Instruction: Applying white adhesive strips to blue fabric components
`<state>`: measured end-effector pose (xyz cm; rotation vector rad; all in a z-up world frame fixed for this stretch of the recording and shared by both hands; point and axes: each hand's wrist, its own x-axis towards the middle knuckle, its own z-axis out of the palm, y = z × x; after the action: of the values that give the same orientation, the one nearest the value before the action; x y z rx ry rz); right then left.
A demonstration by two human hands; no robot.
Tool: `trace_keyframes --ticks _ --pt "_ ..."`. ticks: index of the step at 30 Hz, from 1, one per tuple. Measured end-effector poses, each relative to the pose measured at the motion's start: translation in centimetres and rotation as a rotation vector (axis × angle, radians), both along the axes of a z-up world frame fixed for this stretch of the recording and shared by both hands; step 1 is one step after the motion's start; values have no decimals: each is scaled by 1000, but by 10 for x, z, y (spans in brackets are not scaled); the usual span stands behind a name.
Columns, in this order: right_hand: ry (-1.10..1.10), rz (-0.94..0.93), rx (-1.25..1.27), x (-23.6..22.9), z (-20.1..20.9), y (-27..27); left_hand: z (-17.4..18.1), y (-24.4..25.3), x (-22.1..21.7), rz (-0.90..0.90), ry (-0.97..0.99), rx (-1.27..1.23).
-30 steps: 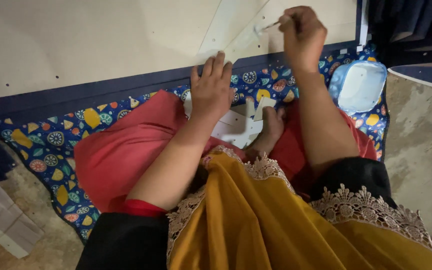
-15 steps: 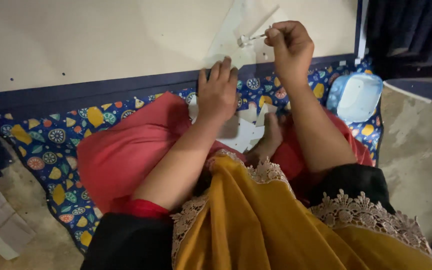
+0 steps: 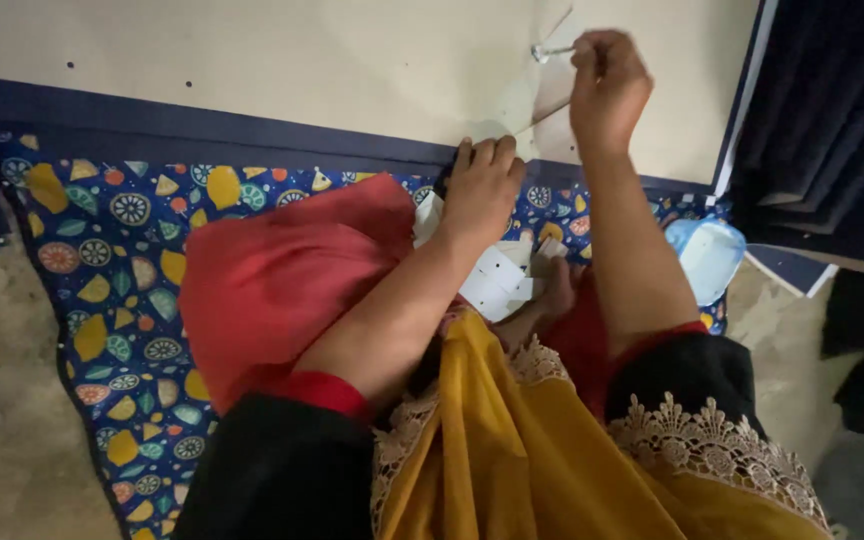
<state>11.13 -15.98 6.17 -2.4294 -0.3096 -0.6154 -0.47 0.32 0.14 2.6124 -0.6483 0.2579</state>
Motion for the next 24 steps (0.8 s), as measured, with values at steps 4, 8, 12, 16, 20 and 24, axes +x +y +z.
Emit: trace_keyframes --ticks 4,8,12,16,20,24 --pt "-15 149 -203 -42 -18 22 1 -3 1 -9 82 97" --pt "-60 73 -311 -71 -21 32 -5 -5 1 47 -114 -157" --pt "14 -73 -181 -43 -20 2 -22 -15 0 66 -130 -169" --pt "70 -161 141 -15 -20 -11 -4 -3 -2 60 -159 -177" --pt "-9 -65 -148 -40 -20 1 -10 -9 0 60 -133 -174" --pt "-53 56 -322 -83 -17 27 -16 -13 1 36 -82 -190"
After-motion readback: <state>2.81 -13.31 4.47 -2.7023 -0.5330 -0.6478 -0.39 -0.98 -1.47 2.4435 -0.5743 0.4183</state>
